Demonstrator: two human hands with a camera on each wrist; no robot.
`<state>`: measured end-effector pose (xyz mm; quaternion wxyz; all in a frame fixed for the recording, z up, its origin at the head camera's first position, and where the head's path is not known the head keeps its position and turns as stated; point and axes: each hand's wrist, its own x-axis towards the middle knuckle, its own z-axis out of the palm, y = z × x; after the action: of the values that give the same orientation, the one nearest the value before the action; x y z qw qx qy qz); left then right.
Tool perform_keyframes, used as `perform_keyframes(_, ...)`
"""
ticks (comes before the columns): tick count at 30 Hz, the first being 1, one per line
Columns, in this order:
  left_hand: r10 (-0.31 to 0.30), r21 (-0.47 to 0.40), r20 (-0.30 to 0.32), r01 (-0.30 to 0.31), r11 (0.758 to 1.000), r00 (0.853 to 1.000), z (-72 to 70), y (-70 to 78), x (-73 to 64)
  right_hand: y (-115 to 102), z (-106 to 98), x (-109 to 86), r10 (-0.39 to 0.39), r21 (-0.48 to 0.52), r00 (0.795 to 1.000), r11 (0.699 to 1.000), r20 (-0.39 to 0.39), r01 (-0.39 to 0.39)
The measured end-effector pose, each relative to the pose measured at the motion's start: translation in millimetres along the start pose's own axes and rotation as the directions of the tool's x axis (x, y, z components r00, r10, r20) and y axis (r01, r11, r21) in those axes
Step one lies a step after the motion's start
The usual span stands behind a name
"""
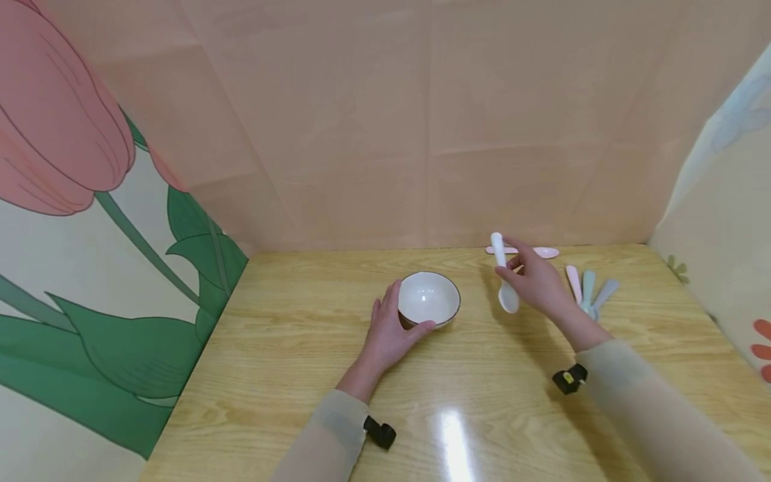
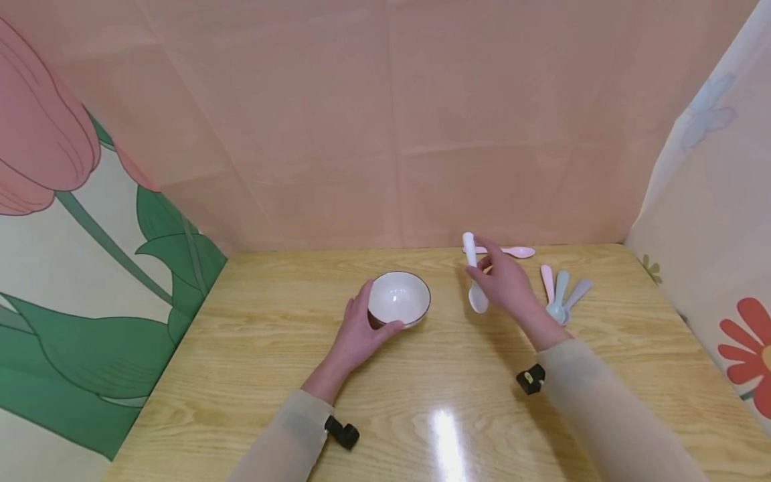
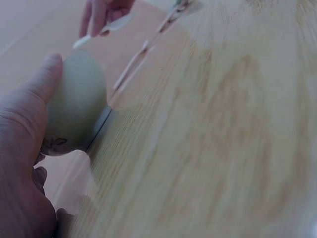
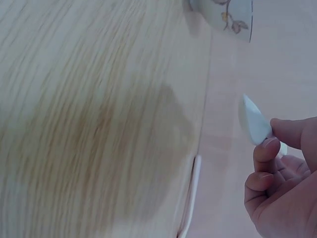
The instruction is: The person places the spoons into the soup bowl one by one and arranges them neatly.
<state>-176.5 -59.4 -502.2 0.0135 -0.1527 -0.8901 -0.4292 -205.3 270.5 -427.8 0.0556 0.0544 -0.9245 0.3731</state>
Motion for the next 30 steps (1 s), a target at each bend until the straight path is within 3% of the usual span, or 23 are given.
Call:
perform_keyframes(10,-0.01,0.0,-0.006,0.01,1.0,1.0,0.4,-0.3,-0.7,-21.5,9.2,3.8,-0.085,0.067,0.995,0.994,-0.047,0.088)
perform_keyframes(23,-0.018,0.009,0.001,0.018,1.0,1.0,0.0,-0.1,-1.5,-53.5,21.3,5.5,-0.119,0.164,0.992,0.979,-0.046,0.124)
perform_keyframes(30,-0.009,0.011,0.002,0.009,1.0,1.0,-0.5,1.6,-0.7,-67.8,30.9,7.3,-0.12,0.215,0.993,0.969,-0.003,0.118)
